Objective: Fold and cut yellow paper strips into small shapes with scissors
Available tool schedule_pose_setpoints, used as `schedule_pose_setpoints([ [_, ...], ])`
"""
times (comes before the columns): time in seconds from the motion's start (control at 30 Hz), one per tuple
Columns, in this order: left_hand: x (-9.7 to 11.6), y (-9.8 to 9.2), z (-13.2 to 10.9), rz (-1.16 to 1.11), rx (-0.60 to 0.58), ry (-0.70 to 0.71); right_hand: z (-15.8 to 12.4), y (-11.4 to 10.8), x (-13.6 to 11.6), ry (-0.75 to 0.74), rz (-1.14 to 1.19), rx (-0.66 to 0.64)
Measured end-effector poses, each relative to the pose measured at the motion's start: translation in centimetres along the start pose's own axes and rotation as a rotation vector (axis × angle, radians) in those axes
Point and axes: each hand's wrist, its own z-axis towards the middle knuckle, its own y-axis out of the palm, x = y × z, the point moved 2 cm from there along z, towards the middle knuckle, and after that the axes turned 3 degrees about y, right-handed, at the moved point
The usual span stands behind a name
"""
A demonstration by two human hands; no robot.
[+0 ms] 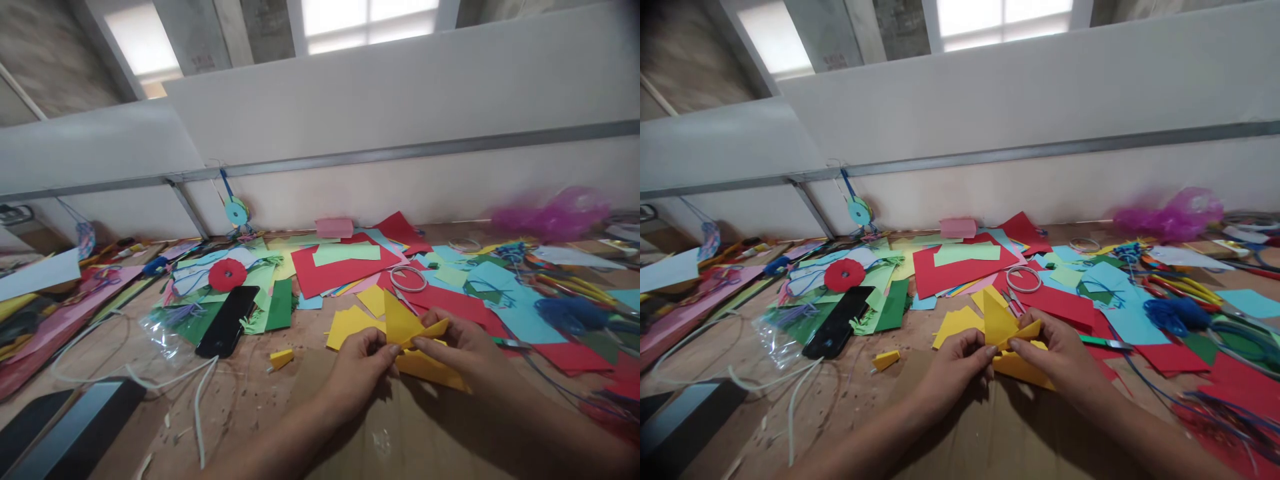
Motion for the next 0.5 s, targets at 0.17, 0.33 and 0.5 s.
schedule_pose_setpoints([
  [0.17, 0.1, -0.1, 0.1, 0.011, 0.012, 0.016, 0.0, 0.1, -0.4, 0.021, -0.016, -0.008],
  [0.33, 0.1, 0.0, 0.0, 0.034, 0.031, 0.017, 0.2, 0.3, -1.4, 0.058, 0.046, 0.011],
  [0.5, -0.1, 0.2, -0.1, 0.062, 0.014, 0.027, 0.5, 0.2, -0.5, 0.187, 0.022, -0.090],
])
